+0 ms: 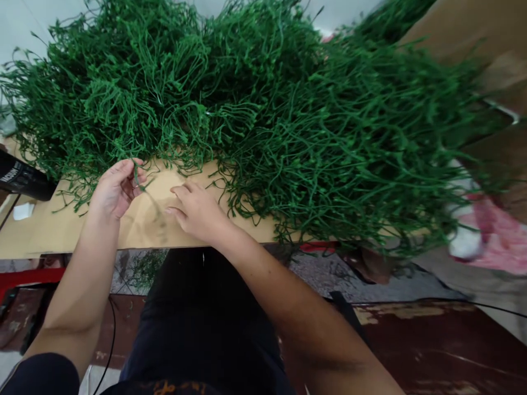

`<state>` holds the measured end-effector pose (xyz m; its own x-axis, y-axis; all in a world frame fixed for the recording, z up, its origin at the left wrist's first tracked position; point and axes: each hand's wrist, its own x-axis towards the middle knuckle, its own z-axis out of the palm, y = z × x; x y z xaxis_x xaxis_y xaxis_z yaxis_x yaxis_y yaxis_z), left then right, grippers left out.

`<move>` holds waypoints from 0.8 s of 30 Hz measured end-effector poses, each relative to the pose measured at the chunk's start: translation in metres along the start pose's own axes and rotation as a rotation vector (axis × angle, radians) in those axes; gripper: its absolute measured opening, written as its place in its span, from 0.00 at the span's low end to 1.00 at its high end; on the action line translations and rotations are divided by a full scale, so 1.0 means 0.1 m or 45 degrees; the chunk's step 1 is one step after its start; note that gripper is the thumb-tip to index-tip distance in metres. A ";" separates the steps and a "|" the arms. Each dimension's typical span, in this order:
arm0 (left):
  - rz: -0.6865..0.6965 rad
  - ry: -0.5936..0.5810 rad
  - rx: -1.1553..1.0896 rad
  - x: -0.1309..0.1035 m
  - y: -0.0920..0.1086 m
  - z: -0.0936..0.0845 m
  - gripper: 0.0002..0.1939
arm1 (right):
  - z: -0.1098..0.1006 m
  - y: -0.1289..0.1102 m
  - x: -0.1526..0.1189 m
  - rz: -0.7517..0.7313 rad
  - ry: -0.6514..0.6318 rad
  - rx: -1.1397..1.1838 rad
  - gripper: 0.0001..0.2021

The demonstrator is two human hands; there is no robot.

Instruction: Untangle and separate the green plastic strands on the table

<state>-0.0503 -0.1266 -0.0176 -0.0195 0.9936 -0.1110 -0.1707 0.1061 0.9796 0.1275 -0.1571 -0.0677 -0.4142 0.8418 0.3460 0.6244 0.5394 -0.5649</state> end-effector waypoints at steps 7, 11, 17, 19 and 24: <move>0.133 -0.086 0.124 -0.36 0.11 -0.27 0.09 | -0.07 -0.08 -0.32 -0.238 0.236 0.036 0.10; -0.043 -0.509 0.610 -0.81 0.18 -0.65 0.08 | -0.04 -0.23 -0.78 -0.381 0.235 0.228 0.05; -0.610 -0.563 1.493 -1.17 -0.21 -1.07 0.18 | 0.71 0.12 -1.29 -0.130 -0.640 -0.058 0.17; -0.704 -0.435 1.694 -1.19 -0.40 -1.23 0.19 | 0.97 0.32 -1.33 0.122 -0.840 -0.179 0.25; -0.764 -0.274 1.804 -1.29 -0.53 -1.56 0.23 | 1.35 0.56 -1.38 0.295 -0.981 -0.278 0.21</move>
<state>-0.1923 -0.2665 -0.0814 -0.1336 0.7671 -0.6275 0.9388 0.3008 0.1679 0.1303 -0.2455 -0.2485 -0.5470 0.7267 -0.4155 0.8312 0.4123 -0.3731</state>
